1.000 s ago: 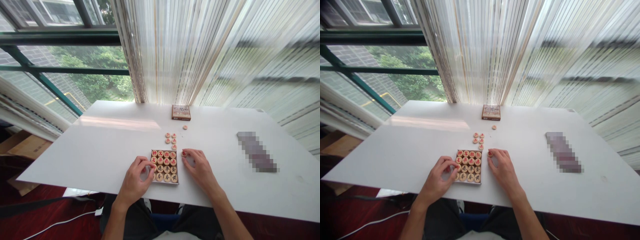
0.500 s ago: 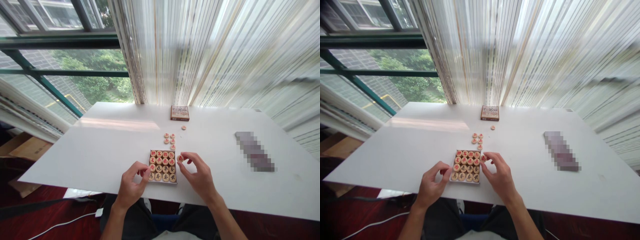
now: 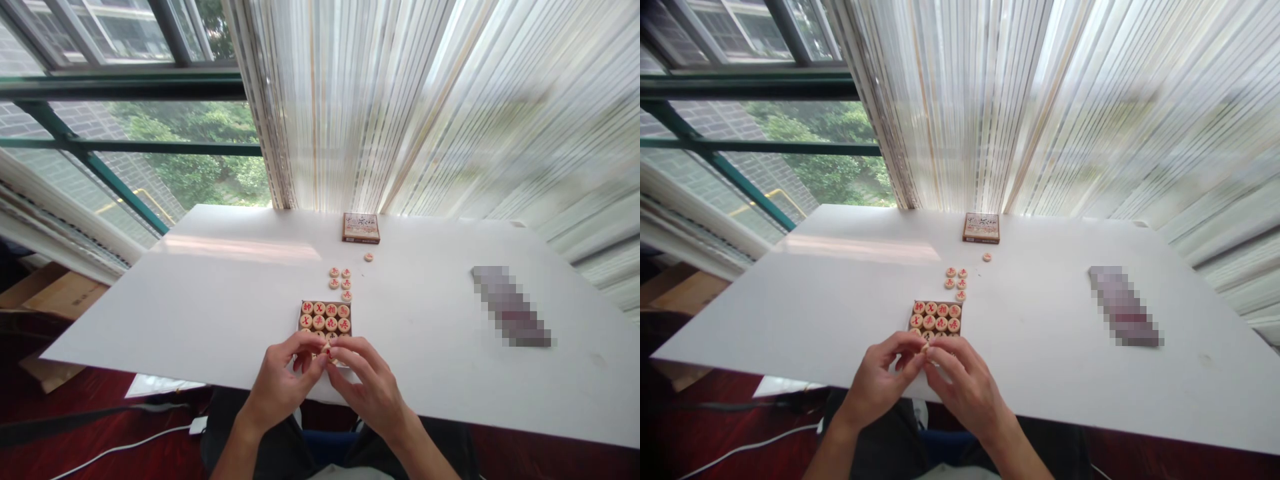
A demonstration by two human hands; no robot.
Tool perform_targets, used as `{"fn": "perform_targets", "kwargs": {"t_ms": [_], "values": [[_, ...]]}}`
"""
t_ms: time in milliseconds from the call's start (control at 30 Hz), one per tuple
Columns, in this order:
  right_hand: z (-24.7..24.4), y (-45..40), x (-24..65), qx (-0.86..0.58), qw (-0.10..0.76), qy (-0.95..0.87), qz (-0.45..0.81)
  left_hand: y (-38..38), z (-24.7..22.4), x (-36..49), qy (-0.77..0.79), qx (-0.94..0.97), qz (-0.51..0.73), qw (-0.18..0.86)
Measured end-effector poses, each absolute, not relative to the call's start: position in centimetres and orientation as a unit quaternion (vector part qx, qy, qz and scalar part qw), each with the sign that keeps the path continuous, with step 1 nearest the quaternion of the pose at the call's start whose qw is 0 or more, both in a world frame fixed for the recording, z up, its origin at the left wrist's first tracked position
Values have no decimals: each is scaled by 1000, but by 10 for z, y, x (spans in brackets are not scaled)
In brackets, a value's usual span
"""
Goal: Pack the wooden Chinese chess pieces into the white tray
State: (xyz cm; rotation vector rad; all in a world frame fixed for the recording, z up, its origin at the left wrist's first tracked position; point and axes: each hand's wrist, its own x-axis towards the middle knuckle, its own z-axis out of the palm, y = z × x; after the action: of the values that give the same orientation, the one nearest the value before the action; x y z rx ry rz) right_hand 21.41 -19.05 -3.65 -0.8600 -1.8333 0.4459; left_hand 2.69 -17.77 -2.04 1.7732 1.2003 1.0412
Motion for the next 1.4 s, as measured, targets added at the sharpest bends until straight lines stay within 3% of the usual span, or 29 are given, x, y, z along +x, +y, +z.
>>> {"fn": "perform_targets", "kwargs": {"t_ms": [433,667,933,1400], "values": [[-27,-188,214,-396,543,-687,277,-171,-15,31,468,705,394,359],[-27,-187,216,-403,555,-630,365,-161,-14,16,445,753,407,263],[-27,-174,248,-428,570,-601,361,-140,-28,-20,481,819,218,225],[-11,-148,283,-451,558,-559,416,-137,-30,15,427,860,192,204]]}}
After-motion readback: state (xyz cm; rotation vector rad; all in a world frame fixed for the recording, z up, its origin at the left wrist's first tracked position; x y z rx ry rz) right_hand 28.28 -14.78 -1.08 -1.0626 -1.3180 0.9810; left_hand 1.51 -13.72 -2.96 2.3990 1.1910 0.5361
